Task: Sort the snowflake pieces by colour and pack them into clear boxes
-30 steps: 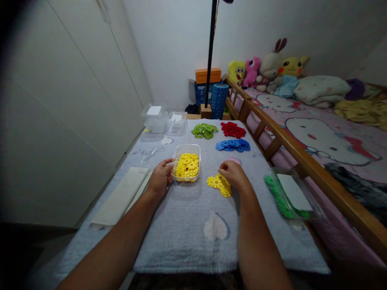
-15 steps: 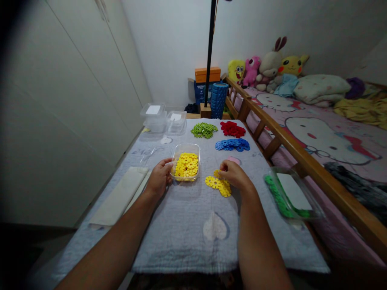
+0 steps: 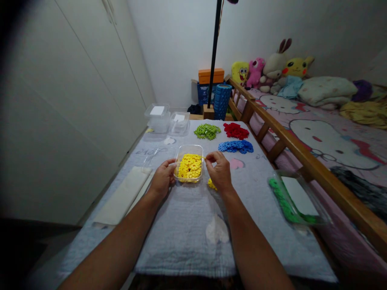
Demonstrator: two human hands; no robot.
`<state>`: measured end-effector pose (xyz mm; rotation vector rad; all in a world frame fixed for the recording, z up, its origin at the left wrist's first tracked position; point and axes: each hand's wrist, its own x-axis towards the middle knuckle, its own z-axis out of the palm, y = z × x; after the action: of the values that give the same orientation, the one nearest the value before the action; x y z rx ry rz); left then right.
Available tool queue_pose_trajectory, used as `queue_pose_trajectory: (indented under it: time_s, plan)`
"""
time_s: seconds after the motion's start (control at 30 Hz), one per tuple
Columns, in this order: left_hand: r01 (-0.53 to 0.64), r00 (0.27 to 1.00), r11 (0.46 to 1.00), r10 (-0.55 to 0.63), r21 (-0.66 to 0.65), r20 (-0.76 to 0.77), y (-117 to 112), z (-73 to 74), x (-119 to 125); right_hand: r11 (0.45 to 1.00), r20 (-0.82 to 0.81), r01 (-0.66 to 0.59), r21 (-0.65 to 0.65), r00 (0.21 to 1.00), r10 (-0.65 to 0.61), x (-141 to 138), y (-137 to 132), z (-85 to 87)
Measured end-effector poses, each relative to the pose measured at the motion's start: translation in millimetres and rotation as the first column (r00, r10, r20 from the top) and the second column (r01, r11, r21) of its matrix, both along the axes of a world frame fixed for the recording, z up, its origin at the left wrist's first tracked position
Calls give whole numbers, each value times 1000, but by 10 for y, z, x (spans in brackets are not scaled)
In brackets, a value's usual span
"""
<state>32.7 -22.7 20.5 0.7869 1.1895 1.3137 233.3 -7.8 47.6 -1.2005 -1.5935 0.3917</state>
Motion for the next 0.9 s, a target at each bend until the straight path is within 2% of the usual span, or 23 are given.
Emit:
queue_pose_trajectory:
  time_s: [0.1, 0.27, 0.43, 0.53, 0.6, 0.77, 0.9]
  plan:
    - [-2, 1000, 1000, 2, -7, -7, -2, 6, 0, 999, 52, 6, 34, 999, -8, -88, 37, -8]
    - [3, 1000, 1000, -3, -14, 22, 0, 8, 0, 998, 96, -55, 19, 994, 53, -105, 37, -24]
    - [-6, 1000, 1000, 6, -1, 12, 4, 6, 2, 999, 69, 37, 18, 997, -39, 100, 34, -26]
    - [-10, 1000, 1000, 10, -3, 15, 6, 7, 3, 994, 88, 67, -84, 994, -59, 308, 68, -69]
    - [-11, 1000, 1000, 11, -6, 20, 5, 8, 5, 978, 141, 51, -201, 990, -22, 451, 89, -119]
    - [-6, 1000, 1000, 6, 2, 24, 1, 11, 4, 870, 303, -52, -491, 926, 226, 672, 82, -233]
    - [-1, 1000, 1000, 1, 10, 23, 2, 12, 2, 823, 380, -76, -563, 860, 340, 655, 35, -266]
